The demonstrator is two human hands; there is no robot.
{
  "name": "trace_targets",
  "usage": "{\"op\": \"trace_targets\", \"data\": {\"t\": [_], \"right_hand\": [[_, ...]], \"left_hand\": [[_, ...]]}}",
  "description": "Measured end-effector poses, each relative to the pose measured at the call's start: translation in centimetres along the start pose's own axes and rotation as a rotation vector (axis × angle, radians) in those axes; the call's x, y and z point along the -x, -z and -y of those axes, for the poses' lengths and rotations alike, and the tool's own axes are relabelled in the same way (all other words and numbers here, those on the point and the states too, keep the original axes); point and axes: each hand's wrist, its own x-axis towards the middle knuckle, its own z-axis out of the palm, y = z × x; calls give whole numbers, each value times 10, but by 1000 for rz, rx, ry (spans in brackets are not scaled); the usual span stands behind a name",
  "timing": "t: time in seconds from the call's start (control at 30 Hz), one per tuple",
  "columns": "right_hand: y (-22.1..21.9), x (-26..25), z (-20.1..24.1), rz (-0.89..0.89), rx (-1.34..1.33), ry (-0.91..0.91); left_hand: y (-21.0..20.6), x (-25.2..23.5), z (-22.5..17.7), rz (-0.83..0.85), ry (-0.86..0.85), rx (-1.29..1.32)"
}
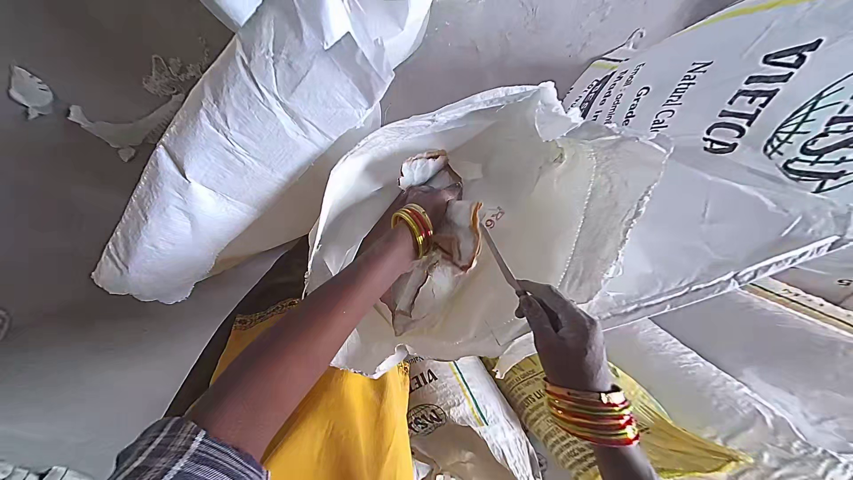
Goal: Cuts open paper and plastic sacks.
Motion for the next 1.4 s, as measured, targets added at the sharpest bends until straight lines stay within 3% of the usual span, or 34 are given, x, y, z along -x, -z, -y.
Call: {"op": "trace_targets", "data": {"t": [0.07,0.17,0.4,0.53,0.67,0.77,0.83,0.93,1.13,1.27,1.33,1.4], "right_hand": [[-1,0,-5,-3,19,20],[-1,2,-10,1,47,17],[-7,16,-22,-42,16,33],[-18,30,-34,-92,-14,-23],[-15,50,-31,-183,-124,-295],[-7,58,-20,-214,-353,-465],[3,58,-11,-217,-401,-448],[16,47,-1,-198,-262,-308],[44,-14,17,-130,18,-123],[38,-55,33,-118,8,-181],[25,-73,42,-85,-122,-247],[9,-85,52,-65,-282,-299]], "left_hand": [[0,1,-5,-104,-101,-69],[4,11,-31,-112,-280,-557],[5,29,-62,-38,-280,-957],[-26,38,-43,-110,-320,-918],[-37,55,-21,-118,-422,-795],[-38,47,-10,-55,-366,-712],[-28,52,-19,42,-223,-707],[-1,63,-16,110,-99,-740],[9,41,16,-37,-441,-615],[11,32,8,-113,-418,-222],[16,22,-7,-15,-281,-118],[19,13,-19,98,-211,-194]]}}
